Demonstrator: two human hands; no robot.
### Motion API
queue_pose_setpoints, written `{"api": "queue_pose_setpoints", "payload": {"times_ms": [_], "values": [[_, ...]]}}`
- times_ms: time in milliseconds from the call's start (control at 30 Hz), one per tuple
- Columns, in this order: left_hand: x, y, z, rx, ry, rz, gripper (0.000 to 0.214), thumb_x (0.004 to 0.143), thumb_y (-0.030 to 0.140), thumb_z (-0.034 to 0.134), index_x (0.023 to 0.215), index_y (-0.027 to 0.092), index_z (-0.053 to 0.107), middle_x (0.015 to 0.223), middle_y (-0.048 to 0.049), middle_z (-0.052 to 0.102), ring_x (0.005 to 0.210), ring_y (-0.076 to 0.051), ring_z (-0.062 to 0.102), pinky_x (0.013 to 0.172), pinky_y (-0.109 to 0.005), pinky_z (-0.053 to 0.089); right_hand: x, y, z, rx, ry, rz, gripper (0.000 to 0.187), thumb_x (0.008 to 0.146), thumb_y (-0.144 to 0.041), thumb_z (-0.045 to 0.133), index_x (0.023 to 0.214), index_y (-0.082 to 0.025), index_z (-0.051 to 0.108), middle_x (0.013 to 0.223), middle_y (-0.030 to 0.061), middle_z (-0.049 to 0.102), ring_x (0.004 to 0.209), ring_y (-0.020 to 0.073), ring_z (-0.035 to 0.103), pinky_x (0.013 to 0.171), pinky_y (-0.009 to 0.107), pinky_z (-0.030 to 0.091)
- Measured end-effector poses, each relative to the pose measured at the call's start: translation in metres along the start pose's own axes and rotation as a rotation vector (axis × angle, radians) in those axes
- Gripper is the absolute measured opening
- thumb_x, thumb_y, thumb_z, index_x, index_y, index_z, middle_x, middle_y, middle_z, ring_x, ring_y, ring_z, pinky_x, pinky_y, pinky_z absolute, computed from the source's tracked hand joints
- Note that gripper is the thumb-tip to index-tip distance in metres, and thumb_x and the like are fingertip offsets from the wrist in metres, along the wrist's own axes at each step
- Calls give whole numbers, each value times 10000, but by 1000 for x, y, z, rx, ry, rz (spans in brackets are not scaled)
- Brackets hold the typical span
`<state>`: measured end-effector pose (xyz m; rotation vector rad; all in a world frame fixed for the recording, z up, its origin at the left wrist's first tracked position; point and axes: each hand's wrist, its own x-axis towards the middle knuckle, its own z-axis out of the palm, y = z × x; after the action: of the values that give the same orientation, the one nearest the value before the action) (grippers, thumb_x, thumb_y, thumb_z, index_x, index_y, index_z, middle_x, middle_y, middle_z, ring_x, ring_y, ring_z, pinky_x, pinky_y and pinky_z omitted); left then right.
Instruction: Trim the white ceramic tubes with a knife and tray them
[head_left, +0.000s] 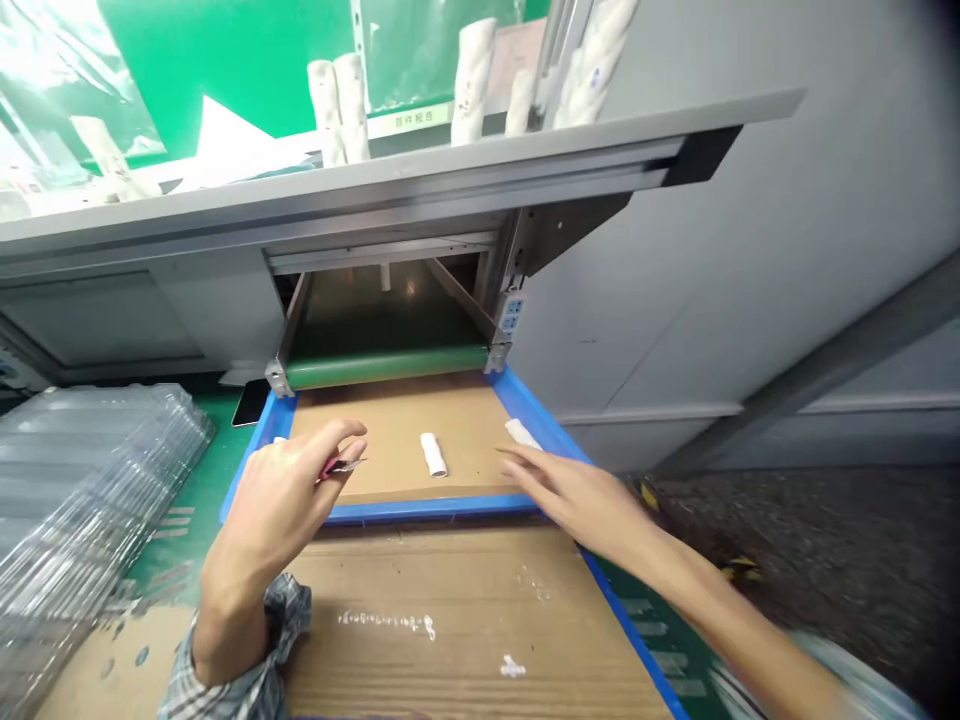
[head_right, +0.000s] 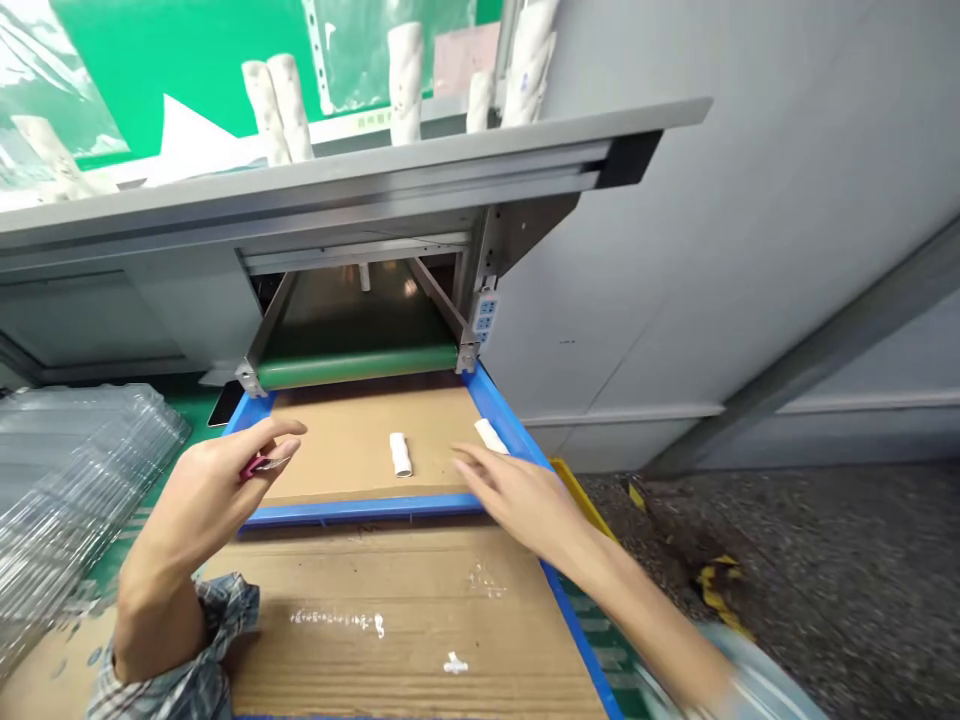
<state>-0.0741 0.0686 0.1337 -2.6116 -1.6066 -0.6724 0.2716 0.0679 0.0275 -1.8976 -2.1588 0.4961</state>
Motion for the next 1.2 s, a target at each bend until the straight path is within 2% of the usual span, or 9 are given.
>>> {"api": "queue_pose_setpoints", "payload": {"times_ms": [100, 200, 333, 467, 600, 667, 833, 1033, 1200], "values": [[-6, -3, -7, -27, 9, -12, 247, 1126, 378, 486, 1143, 289, 716, 828, 36, 764, 632, -152, 629, 634, -241, 405, 80, -55, 18, -58, -186, -13, 482, 1063, -523, 565, 1118, -112, 809, 1037, 220, 824, 979, 357, 798, 881, 424, 586], [-6, -7, -10, -49, -11, -43, 275, 1125, 399, 468, 1151, 298, 723, 819, 31, 767, 636, -170, 639, 633, -256, 402, 111, -80, 36, -58, -227, -57, 279, 984, -357, 725, 1092, -108, 789, 1100, 205, 808, 1050, 348, 780, 951, 453, 579], [1, -12, -2, -53, -159, -149, 337, 1121, 428, 454, 1251, 292, 733, 858, -10, 792, 697, -220, 681, 668, -294, 424, 86, -81, 30, 33, -137, -195, 291, 1035, -256, 661, 1316, -194, 711, 1321, 141, 731, 1196, 290, 735, 1041, 407, 571], [14, -9, 13, -134, -254, -195, 420, 1097, 449, 532, 1449, 267, 670, 898, -36, 805, 748, -245, 693, 707, -317, 429, 48, -89, 8, 236, 123, -428, 250, 1093, -286, 616, 1336, -284, 674, 1251, 77, 665, 1026, 215, 747, 924, 352, 620], [18, -1, 19, -380, -225, -64, 294, 1078, 442, 608, 1259, 279, 772, 820, 17, 748, 668, -174, 604, 625, -270, 372, 28, -101, -8, 443, 414, -680, 210, 1119, -338, 600, 1291, -293, 711, 1148, 75, 656, 966, 206, 745, 842, 322, 632], [17, 1, 19, -469, -131, 10, 220, 1064, 415, 659, 1141, 262, 797, 793, 26, 726, 638, -143, 556, 597, -254, 359, 26, -102, -16, 587, 405, -665, 231, 1071, -413, 700, 1265, -289, 719, 1147, 65, 705, 1014, 212, 753, 866, 307, 634], [14, 2, 21, -542, 104, 138, 247, 1036, 425, 747, 1218, 259, 767, 1018, -9, 795, 661, -120, 552, 629, -230, 436, 29, -95, -28, 984, 88, -535, 415, 994, -534, 784, 1307, -266, 735, 1013, 15, 825, 874, 178, 790, 839, 274, 649], [15, 0, 29, -551, 71, 99, 287, 1068, 419, 696, 1306, 265, 742, 1042, -30, 797, 659, -129, 563, 621, -237, 460, 29, -94, -28, 1045, 139, -513, 360, 963, -402, 827, 1303, -298, 768, 1215, 16, 828, 1088, 183, 792, 987, 266, 632], [15, 4, 26, -551, 72, 86, 289, 1060, 433, 706, 1273, 247, 767, 1021, -39, 786, 641, -125, 551, 606, -242, 452, 29, -95, -24, 1169, 148, -496, 377, 935, -471, 862, 1231, -257, 769, 1184, 53, 836, 1071, 204, 820, 951, 289, 673]]}}
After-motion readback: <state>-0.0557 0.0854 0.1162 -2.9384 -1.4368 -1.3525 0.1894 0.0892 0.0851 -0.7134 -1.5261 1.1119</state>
